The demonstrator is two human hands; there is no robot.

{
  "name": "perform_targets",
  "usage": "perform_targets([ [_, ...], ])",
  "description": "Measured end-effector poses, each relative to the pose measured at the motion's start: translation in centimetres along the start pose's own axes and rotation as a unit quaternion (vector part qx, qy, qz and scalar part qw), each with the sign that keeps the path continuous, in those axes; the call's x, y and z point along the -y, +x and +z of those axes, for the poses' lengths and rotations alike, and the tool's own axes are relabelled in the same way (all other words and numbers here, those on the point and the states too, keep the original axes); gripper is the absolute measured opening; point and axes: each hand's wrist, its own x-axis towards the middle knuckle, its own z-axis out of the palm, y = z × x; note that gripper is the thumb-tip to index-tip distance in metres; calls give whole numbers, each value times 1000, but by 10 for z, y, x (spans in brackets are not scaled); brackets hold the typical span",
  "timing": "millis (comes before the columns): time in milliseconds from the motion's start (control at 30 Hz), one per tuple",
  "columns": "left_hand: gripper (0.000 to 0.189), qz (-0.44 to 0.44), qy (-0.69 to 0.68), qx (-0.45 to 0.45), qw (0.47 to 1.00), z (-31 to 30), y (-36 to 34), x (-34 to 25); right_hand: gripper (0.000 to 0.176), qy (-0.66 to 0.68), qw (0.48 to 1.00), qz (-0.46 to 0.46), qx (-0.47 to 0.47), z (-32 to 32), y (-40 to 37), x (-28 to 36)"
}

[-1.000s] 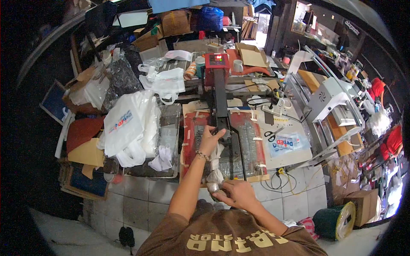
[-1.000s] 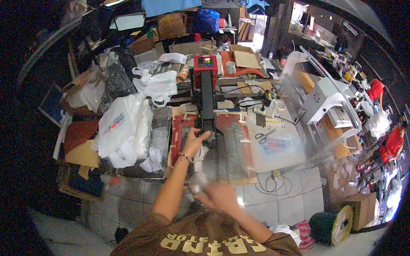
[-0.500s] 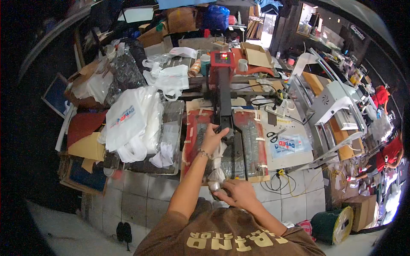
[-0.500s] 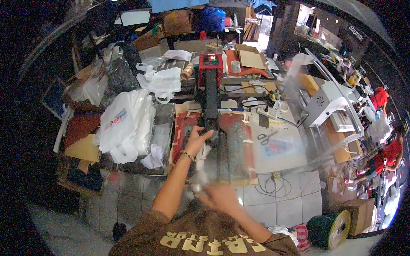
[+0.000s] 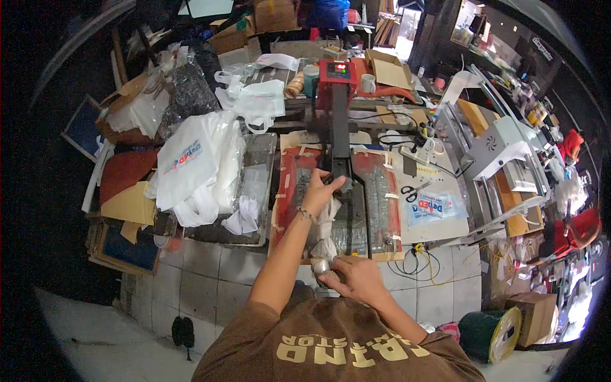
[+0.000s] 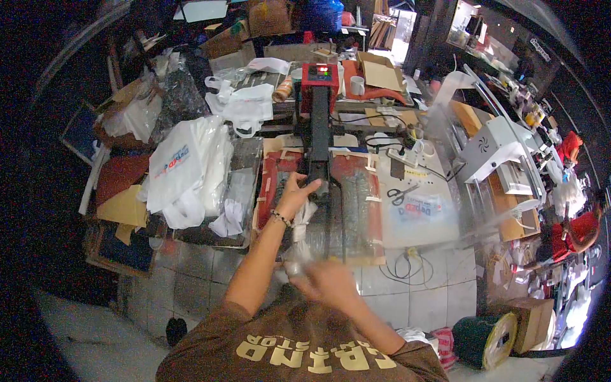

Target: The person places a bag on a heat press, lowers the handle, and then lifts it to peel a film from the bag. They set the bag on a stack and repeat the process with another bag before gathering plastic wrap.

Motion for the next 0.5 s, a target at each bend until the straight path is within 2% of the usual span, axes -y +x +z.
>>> perform_targets([
  [500,69,-26,0,5,1000,-1,-4,-10,41,-3,1000,6,13,1,-1,-1],
])
